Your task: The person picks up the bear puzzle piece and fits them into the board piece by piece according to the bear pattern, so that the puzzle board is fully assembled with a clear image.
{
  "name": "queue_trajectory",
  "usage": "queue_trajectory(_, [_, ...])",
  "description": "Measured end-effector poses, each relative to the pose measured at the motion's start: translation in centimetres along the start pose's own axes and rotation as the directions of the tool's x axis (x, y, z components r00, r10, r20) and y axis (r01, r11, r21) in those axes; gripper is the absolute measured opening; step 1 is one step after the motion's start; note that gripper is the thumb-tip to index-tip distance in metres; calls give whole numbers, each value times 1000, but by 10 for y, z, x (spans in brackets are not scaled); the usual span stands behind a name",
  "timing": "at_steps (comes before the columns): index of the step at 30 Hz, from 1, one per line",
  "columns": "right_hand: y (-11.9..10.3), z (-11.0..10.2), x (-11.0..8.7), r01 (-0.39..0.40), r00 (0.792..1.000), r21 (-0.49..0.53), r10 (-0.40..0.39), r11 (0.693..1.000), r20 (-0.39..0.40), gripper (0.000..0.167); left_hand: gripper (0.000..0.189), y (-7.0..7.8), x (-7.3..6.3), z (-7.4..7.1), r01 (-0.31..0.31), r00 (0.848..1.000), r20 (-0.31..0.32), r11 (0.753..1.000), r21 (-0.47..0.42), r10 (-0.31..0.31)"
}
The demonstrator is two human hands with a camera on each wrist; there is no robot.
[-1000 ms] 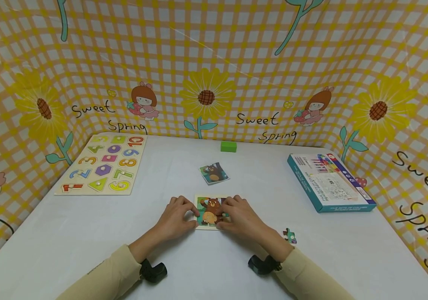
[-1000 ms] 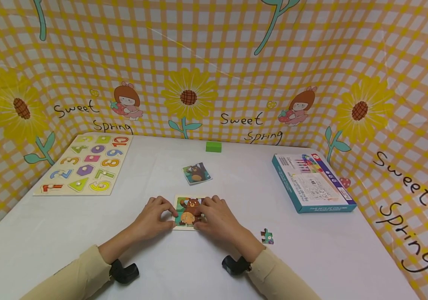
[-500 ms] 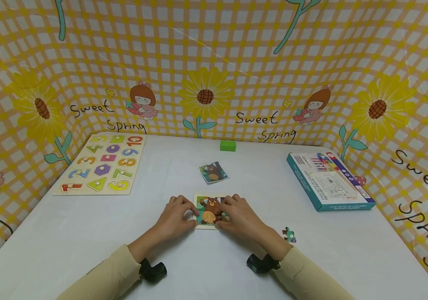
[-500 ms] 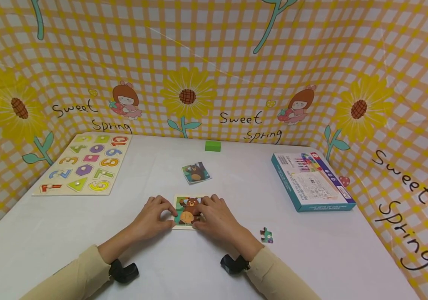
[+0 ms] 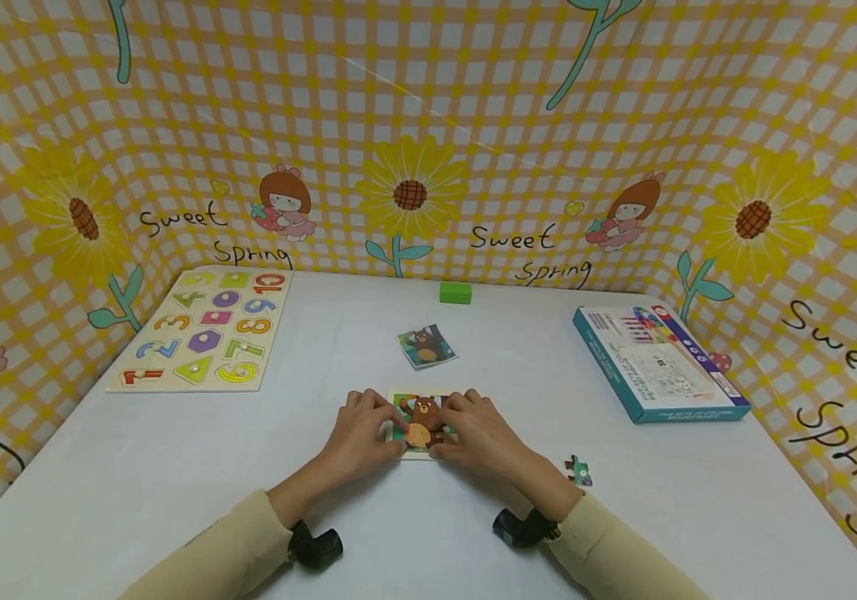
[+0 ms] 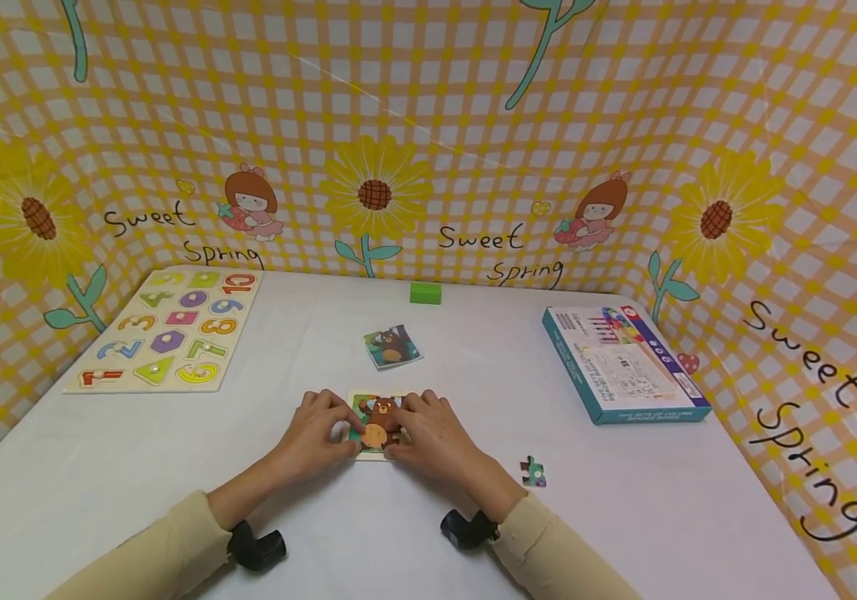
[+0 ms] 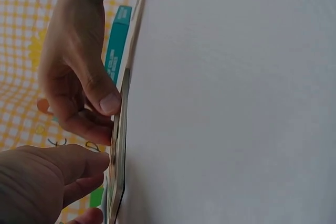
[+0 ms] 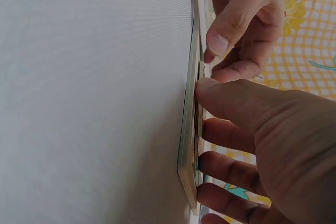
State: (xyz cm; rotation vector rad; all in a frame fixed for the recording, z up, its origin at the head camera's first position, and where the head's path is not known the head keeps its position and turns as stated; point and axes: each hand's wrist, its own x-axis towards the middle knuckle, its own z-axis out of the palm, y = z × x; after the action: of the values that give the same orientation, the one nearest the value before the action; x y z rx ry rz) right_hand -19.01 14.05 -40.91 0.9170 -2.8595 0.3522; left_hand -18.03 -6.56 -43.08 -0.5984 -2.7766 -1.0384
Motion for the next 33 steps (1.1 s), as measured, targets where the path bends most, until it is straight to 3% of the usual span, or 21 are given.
queue_trajectory(11, [-1,-1,-1,-27,1000,10,27,1000,13,25,17,8,5,9,20,1000,24,1000,20,-20])
queue_trajectory(33, [1,-1,-1,-11,1000,30,11,999,4,20,14,11,6,11,40,999,30,998,56,-42])
